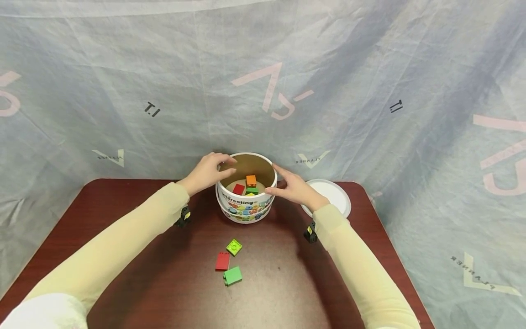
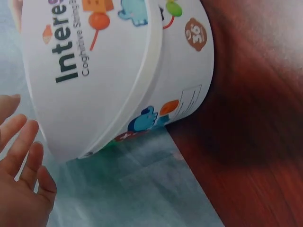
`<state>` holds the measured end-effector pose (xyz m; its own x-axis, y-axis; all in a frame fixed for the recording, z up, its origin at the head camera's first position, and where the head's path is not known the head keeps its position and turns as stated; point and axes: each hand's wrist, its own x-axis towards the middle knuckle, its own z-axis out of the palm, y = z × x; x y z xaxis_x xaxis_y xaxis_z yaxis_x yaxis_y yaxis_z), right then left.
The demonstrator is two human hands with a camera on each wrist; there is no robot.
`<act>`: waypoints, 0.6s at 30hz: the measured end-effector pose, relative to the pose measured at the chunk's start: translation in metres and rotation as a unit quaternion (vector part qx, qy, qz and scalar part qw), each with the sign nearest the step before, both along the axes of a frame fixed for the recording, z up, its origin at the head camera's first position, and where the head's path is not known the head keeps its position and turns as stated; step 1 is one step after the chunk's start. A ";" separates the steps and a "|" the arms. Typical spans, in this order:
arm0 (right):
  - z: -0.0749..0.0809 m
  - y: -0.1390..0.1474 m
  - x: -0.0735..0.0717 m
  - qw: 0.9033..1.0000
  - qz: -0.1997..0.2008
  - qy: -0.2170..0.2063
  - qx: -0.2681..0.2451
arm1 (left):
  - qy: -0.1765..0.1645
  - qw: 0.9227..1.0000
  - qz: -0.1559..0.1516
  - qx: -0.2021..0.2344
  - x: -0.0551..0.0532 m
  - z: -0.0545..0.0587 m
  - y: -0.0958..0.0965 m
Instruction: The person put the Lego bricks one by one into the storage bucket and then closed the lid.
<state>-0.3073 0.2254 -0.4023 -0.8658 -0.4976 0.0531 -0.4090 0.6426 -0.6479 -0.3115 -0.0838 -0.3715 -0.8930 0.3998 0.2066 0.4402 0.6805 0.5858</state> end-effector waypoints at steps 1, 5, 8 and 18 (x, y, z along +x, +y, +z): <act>0.000 0.000 0.000 1.000 0.000 0.001 -0.001 | 0.004 1.000 -0.002 0.003 0.002 -0.001 0.000; -0.001 0.000 0.000 1.000 0.005 0.007 -0.001 | 0.011 1.000 -0.009 0.020 0.015 -0.003 0.000; -0.003 0.001 -0.001 1.000 0.010 0.011 -0.001 | 0.022 0.999 -0.014 0.036 0.026 -0.004 -0.001; -0.002 0.001 -0.001 1.000 0.007 0.008 -0.009 | 0.023 0.997 -0.033 0.061 0.055 -0.006 -0.018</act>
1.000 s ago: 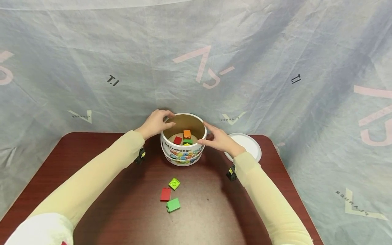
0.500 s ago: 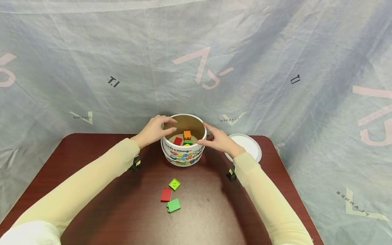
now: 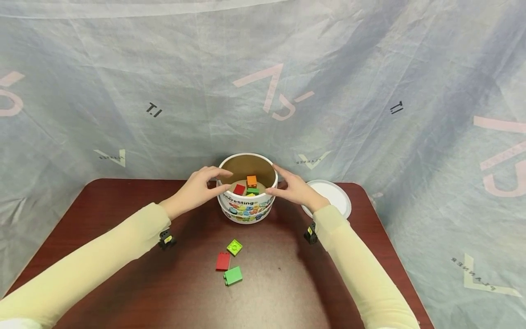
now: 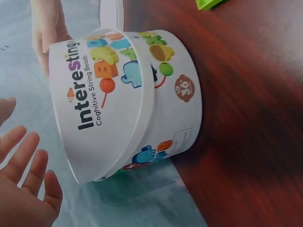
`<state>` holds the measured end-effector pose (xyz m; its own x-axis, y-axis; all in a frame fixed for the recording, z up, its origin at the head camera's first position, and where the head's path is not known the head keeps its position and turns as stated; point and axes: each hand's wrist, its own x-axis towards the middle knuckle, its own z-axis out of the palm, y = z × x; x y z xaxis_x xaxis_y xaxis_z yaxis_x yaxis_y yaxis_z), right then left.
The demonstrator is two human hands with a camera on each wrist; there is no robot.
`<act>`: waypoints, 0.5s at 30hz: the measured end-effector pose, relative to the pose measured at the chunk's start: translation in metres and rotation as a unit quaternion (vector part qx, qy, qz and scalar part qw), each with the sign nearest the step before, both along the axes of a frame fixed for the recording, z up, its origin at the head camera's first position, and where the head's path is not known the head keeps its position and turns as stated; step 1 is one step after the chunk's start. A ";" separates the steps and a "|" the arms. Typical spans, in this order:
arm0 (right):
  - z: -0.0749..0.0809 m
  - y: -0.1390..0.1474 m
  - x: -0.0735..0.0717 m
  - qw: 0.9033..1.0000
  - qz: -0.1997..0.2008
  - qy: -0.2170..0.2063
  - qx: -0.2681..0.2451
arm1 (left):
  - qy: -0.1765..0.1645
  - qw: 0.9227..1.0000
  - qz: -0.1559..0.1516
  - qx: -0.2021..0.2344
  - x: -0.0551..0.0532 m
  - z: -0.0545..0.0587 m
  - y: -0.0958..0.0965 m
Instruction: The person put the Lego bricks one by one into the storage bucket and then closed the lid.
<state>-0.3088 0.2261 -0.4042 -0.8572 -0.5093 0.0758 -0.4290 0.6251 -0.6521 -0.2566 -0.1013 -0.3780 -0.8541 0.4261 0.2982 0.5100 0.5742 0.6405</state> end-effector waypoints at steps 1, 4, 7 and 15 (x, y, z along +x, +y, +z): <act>-0.001 0.000 0.000 1.000 0.001 -0.001 0.001 | 0.002 1.000 -0.002 0.000 0.003 -0.001 -0.003; -0.002 -0.001 0.000 1.000 0.004 -0.002 0.001 | 0.005 1.000 -0.005 0.009 0.014 -0.005 -0.009; -0.002 -0.001 -0.001 1.000 0.005 -0.009 -0.003 | 0.004 1.000 -0.008 0.018 0.026 -0.012 -0.014; -0.002 0.001 -0.001 1.000 -0.002 -0.010 -0.001 | -0.012 0.999 -0.029 0.014 0.053 -0.031 -0.020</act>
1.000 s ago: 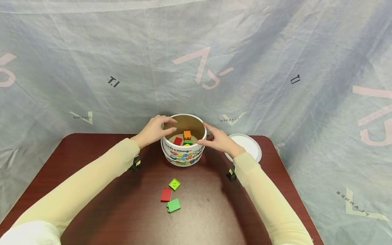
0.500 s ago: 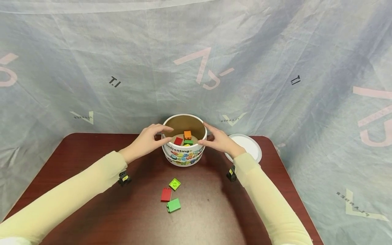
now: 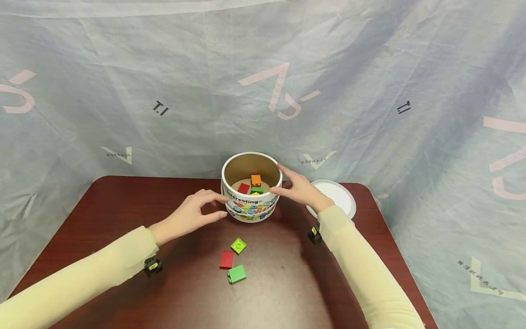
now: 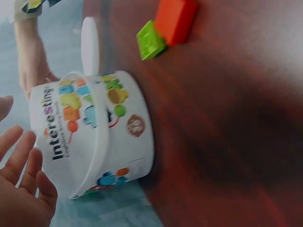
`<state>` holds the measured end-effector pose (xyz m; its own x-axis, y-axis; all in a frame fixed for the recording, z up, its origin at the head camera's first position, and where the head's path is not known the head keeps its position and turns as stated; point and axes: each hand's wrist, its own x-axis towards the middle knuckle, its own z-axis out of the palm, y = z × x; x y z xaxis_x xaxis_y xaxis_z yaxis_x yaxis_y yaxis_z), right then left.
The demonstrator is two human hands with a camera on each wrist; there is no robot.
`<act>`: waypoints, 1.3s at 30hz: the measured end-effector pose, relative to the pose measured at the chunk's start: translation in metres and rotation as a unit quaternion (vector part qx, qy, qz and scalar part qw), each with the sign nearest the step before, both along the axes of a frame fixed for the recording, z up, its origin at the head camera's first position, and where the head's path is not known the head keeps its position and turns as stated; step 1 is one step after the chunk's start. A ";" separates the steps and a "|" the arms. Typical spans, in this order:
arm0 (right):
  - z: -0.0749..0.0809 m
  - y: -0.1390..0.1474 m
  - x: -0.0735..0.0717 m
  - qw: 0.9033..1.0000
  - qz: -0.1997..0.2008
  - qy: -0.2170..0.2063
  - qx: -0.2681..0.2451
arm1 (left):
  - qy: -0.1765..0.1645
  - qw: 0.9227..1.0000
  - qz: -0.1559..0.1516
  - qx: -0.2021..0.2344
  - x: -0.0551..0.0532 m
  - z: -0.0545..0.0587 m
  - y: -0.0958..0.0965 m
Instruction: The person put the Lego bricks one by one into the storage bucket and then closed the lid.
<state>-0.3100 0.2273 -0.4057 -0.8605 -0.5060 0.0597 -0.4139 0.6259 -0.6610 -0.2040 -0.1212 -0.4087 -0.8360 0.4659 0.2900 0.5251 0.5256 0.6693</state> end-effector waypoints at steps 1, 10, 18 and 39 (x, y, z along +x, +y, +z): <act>0.000 0.000 0.000 1.000 0.000 0.000 0.000 | -0.005 1.000 -0.001 0.001 0.003 -0.003 0.000; 0.000 0.001 -0.001 1.000 0.001 0.004 0.004 | -0.032 0.999 -0.026 -0.034 0.029 -0.045 -0.007; -0.002 0.001 0.001 1.000 0.004 0.001 0.000 | -0.030 0.997 -0.027 -0.059 0.049 -0.089 -0.014; 0.000 0.005 0.008 1.000 -0.004 0.001 0.004 | -0.010 0.993 -0.039 -0.108 0.061 -0.106 0.003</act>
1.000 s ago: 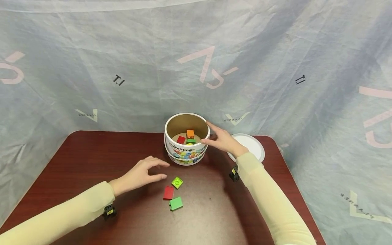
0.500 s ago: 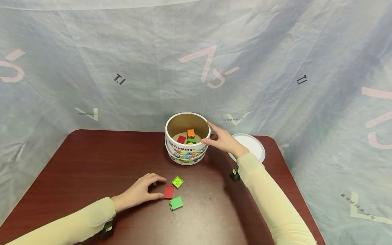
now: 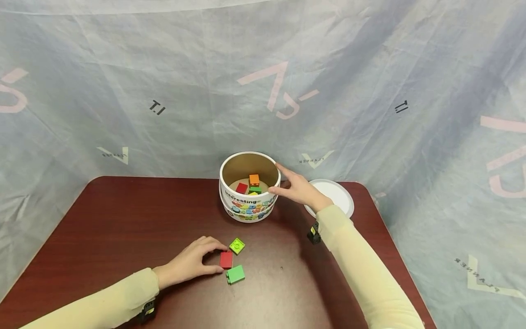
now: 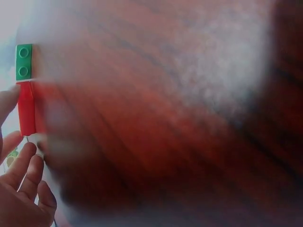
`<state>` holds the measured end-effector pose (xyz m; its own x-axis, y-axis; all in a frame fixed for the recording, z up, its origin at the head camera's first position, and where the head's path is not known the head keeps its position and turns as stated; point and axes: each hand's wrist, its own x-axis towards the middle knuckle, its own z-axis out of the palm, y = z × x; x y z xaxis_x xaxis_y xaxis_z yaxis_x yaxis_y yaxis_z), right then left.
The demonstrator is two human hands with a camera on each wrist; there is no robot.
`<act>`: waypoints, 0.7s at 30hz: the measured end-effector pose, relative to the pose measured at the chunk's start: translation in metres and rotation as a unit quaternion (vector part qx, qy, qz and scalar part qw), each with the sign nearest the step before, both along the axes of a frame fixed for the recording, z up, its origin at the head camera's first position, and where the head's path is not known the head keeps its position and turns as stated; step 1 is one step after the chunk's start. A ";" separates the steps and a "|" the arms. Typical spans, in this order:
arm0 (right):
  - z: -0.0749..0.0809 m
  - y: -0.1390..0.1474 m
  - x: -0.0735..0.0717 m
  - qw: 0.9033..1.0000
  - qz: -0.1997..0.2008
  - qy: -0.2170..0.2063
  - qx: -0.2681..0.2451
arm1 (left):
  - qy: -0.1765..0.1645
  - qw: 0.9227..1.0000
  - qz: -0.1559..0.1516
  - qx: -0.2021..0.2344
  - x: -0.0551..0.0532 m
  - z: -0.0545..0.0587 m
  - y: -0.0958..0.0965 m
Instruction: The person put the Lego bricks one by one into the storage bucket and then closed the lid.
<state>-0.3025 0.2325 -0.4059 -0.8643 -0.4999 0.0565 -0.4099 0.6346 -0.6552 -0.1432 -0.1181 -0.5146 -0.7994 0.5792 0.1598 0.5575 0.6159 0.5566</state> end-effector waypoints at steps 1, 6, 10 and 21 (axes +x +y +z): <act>0.000 0.000 0.000 1.000 0.001 0.001 0.000 | 0.002 1.000 -0.001 -0.003 0.000 0.000 0.001; 0.001 -0.001 0.001 1.000 0.004 -0.003 0.006 | 0.004 1.000 -0.002 -0.018 0.001 0.001 0.003; 0.000 0.000 0.001 1.000 0.005 -0.002 0.005 | 0.006 1.000 -0.002 -0.026 0.001 0.001 0.005; 0.002 -0.001 0.000 1.000 0.009 0.001 0.012 | 0.014 0.999 0.006 -0.030 0.001 0.003 0.004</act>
